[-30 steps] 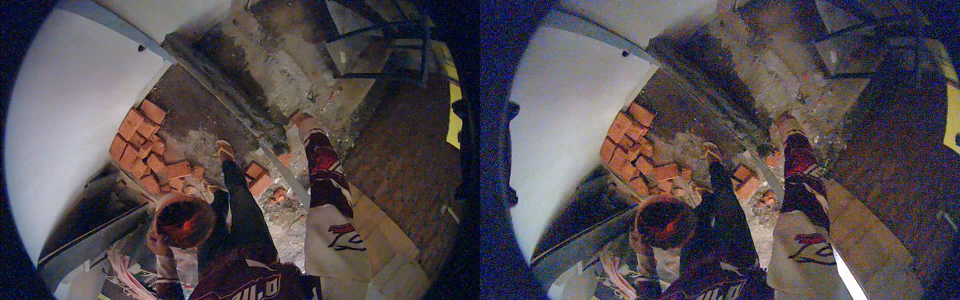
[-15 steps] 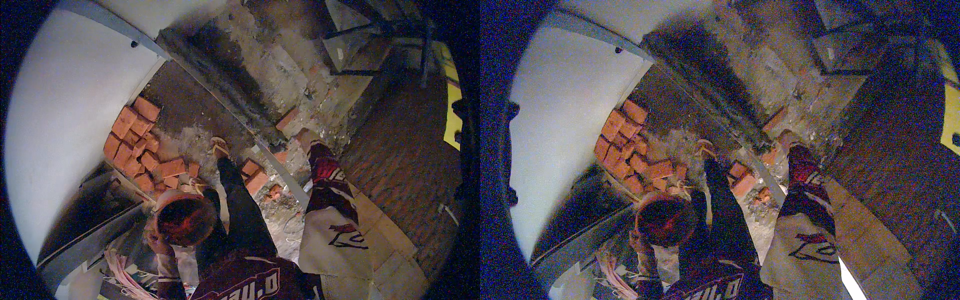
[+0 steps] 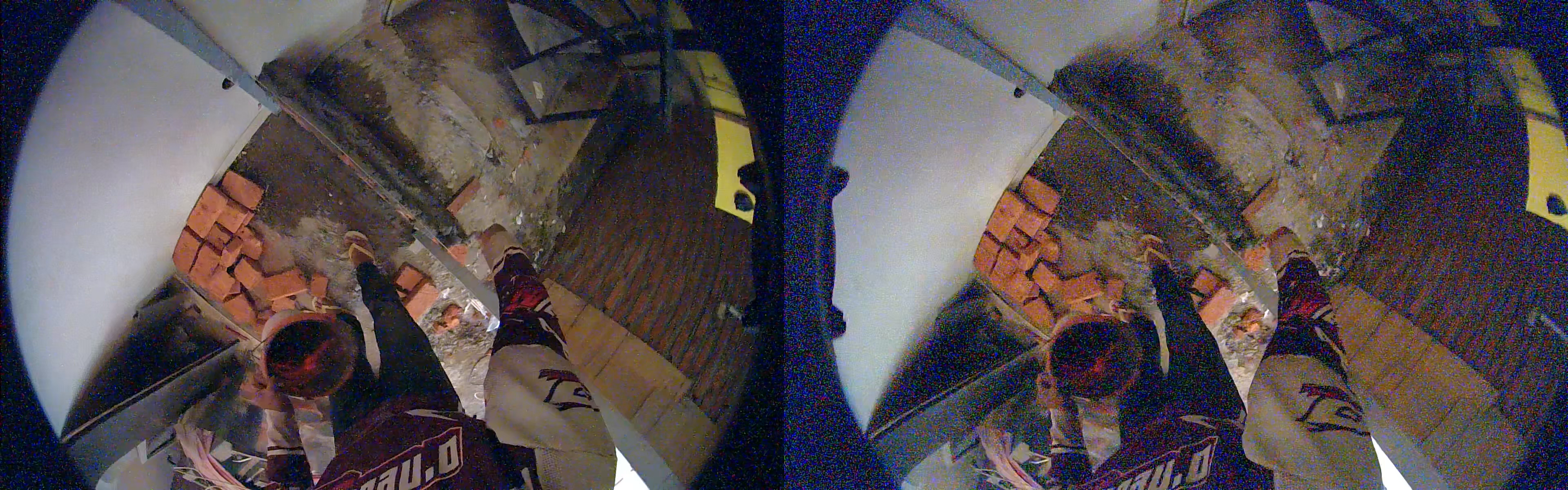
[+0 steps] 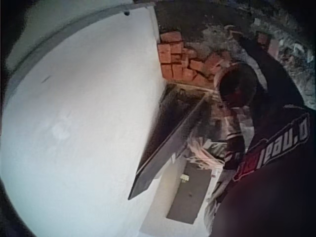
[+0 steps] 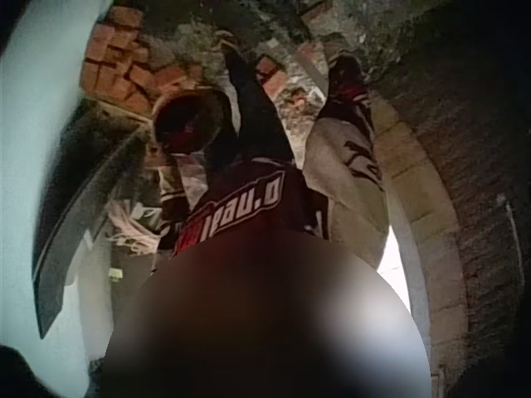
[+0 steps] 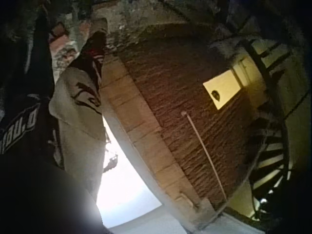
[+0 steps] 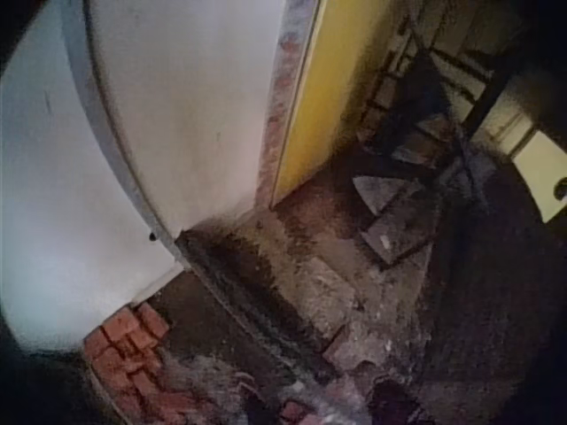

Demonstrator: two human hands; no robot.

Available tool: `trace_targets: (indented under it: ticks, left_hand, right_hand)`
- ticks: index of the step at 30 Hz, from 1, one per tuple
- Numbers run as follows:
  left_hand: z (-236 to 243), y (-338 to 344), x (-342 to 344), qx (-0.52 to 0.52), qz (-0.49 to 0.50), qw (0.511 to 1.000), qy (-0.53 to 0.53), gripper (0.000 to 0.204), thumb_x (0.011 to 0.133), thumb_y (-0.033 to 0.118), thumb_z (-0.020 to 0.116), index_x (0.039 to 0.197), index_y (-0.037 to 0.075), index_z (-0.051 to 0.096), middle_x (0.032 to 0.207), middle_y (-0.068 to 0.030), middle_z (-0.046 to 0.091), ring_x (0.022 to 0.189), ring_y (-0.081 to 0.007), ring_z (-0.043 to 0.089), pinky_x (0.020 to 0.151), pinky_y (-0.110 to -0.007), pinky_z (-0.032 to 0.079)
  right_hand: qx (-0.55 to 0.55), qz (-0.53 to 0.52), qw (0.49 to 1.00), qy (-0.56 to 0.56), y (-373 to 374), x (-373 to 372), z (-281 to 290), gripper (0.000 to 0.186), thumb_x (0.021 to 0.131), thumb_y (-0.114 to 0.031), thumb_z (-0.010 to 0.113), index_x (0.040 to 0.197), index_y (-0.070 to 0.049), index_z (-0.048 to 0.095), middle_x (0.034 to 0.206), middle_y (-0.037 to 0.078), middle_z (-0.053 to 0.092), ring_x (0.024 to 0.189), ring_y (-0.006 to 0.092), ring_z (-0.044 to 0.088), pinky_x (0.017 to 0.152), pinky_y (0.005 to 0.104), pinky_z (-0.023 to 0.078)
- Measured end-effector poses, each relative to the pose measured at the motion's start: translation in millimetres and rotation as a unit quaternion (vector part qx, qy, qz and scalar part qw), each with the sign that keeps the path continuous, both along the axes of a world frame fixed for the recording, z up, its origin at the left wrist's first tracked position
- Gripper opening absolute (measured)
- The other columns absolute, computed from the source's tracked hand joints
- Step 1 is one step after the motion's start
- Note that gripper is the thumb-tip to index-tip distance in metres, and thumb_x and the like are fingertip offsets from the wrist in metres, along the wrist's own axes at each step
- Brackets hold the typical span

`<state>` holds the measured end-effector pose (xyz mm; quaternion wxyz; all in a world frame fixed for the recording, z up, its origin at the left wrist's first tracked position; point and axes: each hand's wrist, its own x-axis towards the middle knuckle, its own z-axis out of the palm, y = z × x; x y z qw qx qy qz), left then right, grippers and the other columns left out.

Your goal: The person uses a power drill to cut a brick, then scoops mortar from a bucket with a trowel and applies it between bricks on a low wall. The person spreads the mortar and places additional bricks along the wall line.

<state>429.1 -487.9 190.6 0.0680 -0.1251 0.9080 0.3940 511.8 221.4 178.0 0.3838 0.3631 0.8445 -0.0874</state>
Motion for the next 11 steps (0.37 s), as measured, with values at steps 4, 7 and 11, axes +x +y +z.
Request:
trace_targets:
  ticks: [4, 7, 11]
  left_hand:
    - [-13, -13, -14, -0.133, -0.137, 0.980, 0.055, 0.026, 0.091, 0.022, 0.074, 0.081, 0.008, 0.055, 0.079, 0.0007, 0.054, 0.071, -0.0146, 0.048, 0.061, -0.034, 0.043]
    - [-12, 2, -10, 0.116, 0.075, 0.989, -0.051, 0.034, 0.090, 0.022, 0.075, 0.075, 0.010, 0.047, 0.069, 0.0028, 0.046, 0.065, -0.0131, 0.041, 0.059, -0.033, 0.042]
    - [-9, -4, -31, 0.102, 0.060, 0.991, -0.066, 0.039, 0.091, 0.018, 0.076, 0.070, 0.012, 0.043, 0.069, 0.0024, 0.046, 0.065, -0.0113, 0.041, 0.058, -0.032, 0.041]
  right_hand:
    - [0.084, -0.088, 0.986, 0.112, -33, -11, 0, 0.052, 0.095, -0.047, 0.062, 0.125, -0.005, 0.064, 0.117, 0.027, 0.068, 0.107, 0.0445, 0.066, 0.088, 0.0504, 0.054]
    - [0.120, -0.168, 0.939, 0.275, -87, -2, -28, 0.054, 0.093, -0.048, 0.064, 0.124, -0.005, 0.063, 0.114, 0.027, 0.068, 0.104, 0.0448, 0.067, 0.085, 0.0503, 0.055]
    - [-0.091, -0.494, 0.762, 0.409, -181, 19, -103, 0.058, 0.091, -0.048, 0.067, 0.128, -0.004, 0.060, 0.116, 0.028, 0.068, 0.102, 0.0449, 0.068, 0.084, 0.0504, 0.055]
